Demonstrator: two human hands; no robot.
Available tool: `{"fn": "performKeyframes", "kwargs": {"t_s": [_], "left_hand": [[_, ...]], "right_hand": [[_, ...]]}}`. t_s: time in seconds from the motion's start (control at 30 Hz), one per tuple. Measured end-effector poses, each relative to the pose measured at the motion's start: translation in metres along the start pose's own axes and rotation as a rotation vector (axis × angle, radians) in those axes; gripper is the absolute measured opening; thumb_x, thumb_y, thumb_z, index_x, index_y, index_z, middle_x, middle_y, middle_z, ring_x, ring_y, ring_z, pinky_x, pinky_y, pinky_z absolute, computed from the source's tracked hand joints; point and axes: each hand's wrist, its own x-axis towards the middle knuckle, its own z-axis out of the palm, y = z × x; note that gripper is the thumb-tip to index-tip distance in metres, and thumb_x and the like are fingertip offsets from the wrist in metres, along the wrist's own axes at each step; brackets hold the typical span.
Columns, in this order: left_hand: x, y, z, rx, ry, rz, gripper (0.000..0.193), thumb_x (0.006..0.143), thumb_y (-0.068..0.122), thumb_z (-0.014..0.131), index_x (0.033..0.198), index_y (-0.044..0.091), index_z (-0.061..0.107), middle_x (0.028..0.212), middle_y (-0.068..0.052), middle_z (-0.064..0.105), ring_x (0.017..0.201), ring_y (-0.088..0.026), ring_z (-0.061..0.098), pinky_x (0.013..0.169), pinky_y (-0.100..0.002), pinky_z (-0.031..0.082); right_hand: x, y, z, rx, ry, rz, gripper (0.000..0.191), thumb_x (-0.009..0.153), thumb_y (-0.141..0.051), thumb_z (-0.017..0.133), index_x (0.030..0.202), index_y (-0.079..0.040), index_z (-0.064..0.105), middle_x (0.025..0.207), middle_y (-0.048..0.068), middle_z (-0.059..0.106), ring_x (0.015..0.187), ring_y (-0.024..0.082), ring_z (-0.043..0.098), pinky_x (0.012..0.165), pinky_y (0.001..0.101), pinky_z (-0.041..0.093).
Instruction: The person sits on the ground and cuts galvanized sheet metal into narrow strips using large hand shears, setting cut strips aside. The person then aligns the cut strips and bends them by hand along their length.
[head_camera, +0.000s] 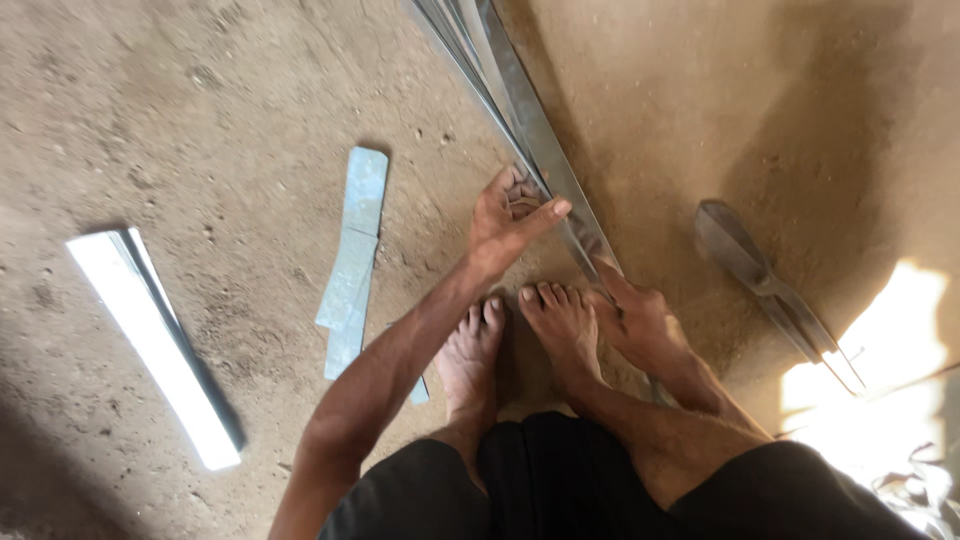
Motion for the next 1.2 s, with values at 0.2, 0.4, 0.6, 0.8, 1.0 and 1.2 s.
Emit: {"fn": "performKeyframes", "kwargs": {"t_s": [0.2,0.4,0.6,0.8,1.0,1.2], "left_hand": [[0.034,-0.025,-0.018,-0.6,0.049,-0.012,0.025,0.121,0.022,0.063,0.116,0.0,0.054,0.099,-0.012,0.064,0.095,-0.022,0.066,0.092,-0.042,0.059],[0.027,-0.006,0.009,-0.811,0.124,-0.1,0.018,0.107,0.022,0.043,0.114,0.008,0.051,0.104,-0.015,0.072,0.086,-0.03,0.073,0.083,-0.052,0.061],[0.0,0.021,0.01,-0.927,0.093,0.037,0.013,0.114,0.018,0.044,0.109,0.008,0.049,0.095,-0.013,0.069,0.075,-0.026,0.067,0.068,-0.044,0.058],[-0.015,0.017,0.002,-0.9,0.161,0.099,0.011,0.111,0.018,0.045,0.105,0.012,0.051,0.089,-0.009,0.067,0.069,-0.022,0.062,0.064,-0.04,0.054],[-0.039,0.027,-0.007,-0.903,0.204,0.083,0.015,0.113,0.019,0.043,0.103,0.011,0.051,0.089,-0.008,0.066,0.071,-0.022,0.061,0.066,-0.041,0.054],[-0.056,0.035,-0.014,-0.866,0.204,0.077,0.011,0.113,0.02,0.045,0.109,0.013,0.053,0.092,-0.006,0.062,0.075,-0.021,0.057,0.069,-0.04,0.051]], "right_hand": [[-0.006,0.023,-0.029,0.64,-0.383,0.086,0.041,0.098,-0.018,0.064,0.133,0.003,0.056,0.084,0.007,0.07,0.072,0.011,0.064,0.063,0.0299,0.055],[-0.015,0.043,-0.008,0.467,-0.371,-0.009,0.039,0.1,-0.02,0.065,0.131,0.002,0.057,0.092,0.01,0.069,0.083,0.014,0.063,0.074,0.0319,0.054],[-0.003,0.054,0.004,0.186,-0.105,-0.155,0.037,0.1,-0.023,0.062,0.131,-0.003,0.063,0.108,0.017,0.072,0.097,0.028,0.069,0.082,0.0409,0.056],[0.021,0.037,0.016,-0.336,0.297,-0.065,0.051,0.086,-0.031,0.077,0.123,0.0,0.061,0.105,0.023,0.064,0.097,0.045,0.06,0.08,0.0532,0.049],[0.032,0.041,0.022,-0.155,0.176,0.216,0.054,0.077,-0.028,0.081,0.122,-0.004,0.062,0.101,0.018,0.066,0.1,0.041,0.063,0.084,0.0521,0.05],[0.028,0.065,0.03,-0.19,0.277,0.056,0.034,0.086,-0.023,0.079,0.112,-0.004,0.067,0.101,0.021,0.069,0.092,0.043,0.067,0.074,0.0501,0.053]]}}
